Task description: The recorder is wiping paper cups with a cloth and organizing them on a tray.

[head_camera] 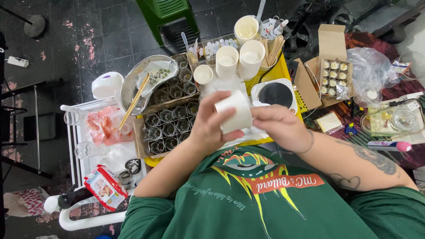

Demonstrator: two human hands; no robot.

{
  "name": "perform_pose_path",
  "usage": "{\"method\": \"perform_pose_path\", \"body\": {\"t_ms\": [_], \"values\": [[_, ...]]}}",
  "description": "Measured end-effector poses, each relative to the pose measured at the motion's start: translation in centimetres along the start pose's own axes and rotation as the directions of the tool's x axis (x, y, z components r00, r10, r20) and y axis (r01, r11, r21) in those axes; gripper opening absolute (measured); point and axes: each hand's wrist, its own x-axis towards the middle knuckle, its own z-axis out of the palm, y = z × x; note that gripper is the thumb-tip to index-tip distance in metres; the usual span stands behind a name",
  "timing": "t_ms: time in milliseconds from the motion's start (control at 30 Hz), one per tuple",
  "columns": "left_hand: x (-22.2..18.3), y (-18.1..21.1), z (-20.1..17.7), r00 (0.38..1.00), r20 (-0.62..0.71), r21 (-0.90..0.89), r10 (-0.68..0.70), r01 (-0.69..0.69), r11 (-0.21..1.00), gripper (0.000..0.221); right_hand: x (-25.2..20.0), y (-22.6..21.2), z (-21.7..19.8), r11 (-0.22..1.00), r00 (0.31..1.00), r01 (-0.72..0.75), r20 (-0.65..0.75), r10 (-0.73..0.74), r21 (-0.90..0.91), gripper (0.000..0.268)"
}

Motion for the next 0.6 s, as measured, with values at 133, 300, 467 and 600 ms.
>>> {"method": "perform_pose_path", "body": {"t_ms": [133,300,467,600], "values": [[-0.4,-2.2,-0.3,0.931,0.131,0.197,0.340,-0.361,0.912,0.058,-0.3,-2.6,0.9,0.990,0.997,-0.067,-0.019,0.070,0.124,0.039],[-2.6,-1.9,2.3,0.995,-0.073,-0.222,0.070,-0.084,0.971,0.059,-0.3,-0.3,1.3,0.680,0.938,0.331,0.151,-0.312,-0.654,0.029],[-3.2,-1.9,2.6,0.862,0.152,-0.710,-0.484,0.436,0.553,0.054,1.8,-4.3,3.2,0.005,0.764,0.504,0.443,-0.469,-0.864,0.033],[-3.8,-3.2,1.8,0.341,0.703,-0.522,-0.624,0.843,-0.127,0.066,2.0,-4.4,2.2,-0.364,0.575,0.594,0.695,-0.430,-0.717,0.026]]}}
